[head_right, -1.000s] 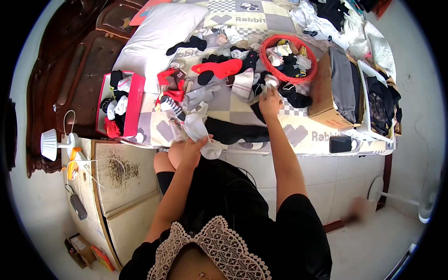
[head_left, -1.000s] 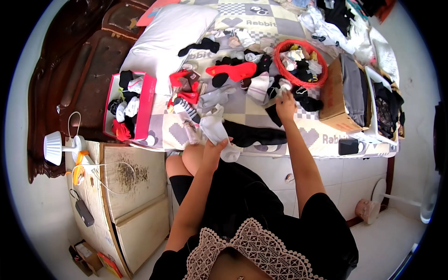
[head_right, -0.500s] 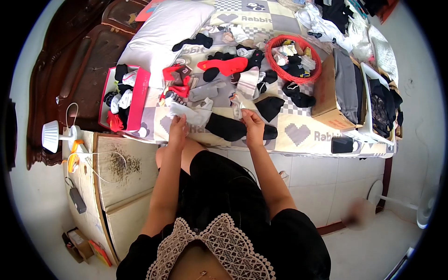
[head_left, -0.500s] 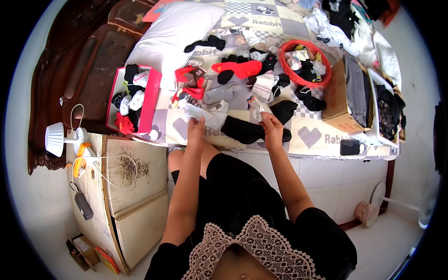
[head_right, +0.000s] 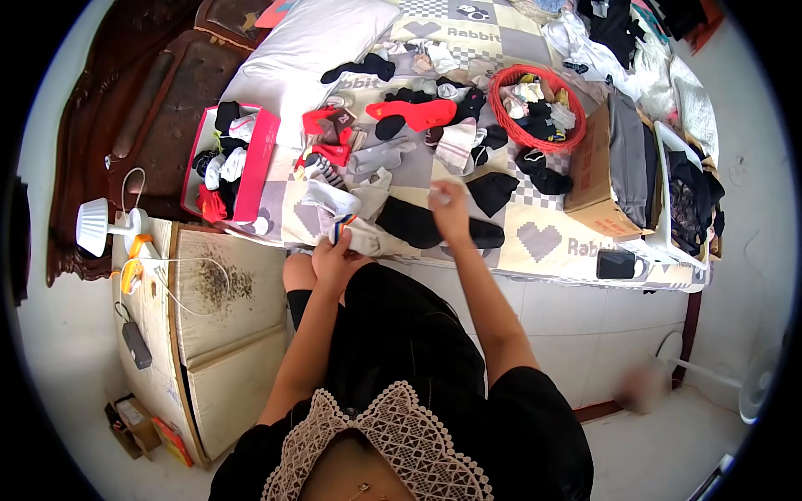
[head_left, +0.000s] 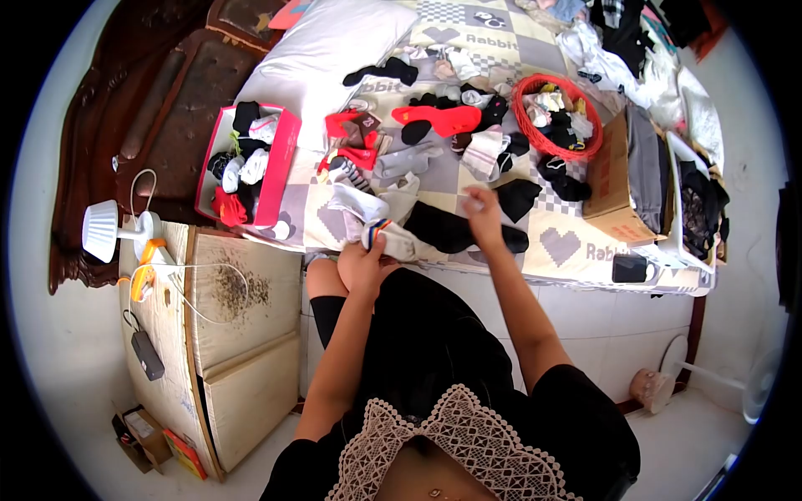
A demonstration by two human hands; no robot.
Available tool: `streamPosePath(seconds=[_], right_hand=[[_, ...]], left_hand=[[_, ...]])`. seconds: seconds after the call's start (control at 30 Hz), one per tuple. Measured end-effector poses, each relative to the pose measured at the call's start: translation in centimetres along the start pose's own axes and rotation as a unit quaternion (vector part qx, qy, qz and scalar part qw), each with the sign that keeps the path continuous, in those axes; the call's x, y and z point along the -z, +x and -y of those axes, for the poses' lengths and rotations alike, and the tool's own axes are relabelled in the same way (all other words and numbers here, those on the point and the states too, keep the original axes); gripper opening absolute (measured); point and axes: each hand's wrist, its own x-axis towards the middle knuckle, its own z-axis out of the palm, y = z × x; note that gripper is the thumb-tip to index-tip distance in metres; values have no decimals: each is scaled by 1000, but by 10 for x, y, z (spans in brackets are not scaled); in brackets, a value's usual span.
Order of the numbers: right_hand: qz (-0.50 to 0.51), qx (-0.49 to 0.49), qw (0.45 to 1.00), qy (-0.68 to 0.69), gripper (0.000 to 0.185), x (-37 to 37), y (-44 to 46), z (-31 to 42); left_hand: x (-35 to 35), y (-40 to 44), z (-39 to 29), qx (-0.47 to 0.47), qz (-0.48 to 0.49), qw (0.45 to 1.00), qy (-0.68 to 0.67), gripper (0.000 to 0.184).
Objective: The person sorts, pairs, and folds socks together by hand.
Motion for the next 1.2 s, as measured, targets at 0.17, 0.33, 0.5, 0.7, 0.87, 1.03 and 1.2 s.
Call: streamPosePath(seconds=[0.17, 0.33, 0.5, 0.7, 0.87, 1.03, 1.2], right_hand=[[-169, 14, 947, -273, 34, -6, 85, -65], [108, 59, 992, 30, 26, -23, 69, -23], [383, -38, 919, 82, 18, -32, 21, -7], [110, 85, 983, -124, 23, -13, 28, -30], [92, 96, 927, -350, 29, 25, 70, -59], [-30, -144, 876, -459, 40, 17, 91, -53], [-16, 159, 935, -315, 24, -4, 106, -46]], left_hand=[[14, -14, 17, -31, -6, 999, -25, 28], [20, -14, 25, -82, -8, 996, -26, 31], [24, -9, 26, -90, 10, 994, -56, 30], [29, -8, 28, -92, 39, 994, -55, 34], [33, -5, 32, -92, 34, 991, -86, 29], [30, -9, 26, -92, 18, 994, -61, 33], [26, -9, 24, -97, 24, 993, -56, 33]])
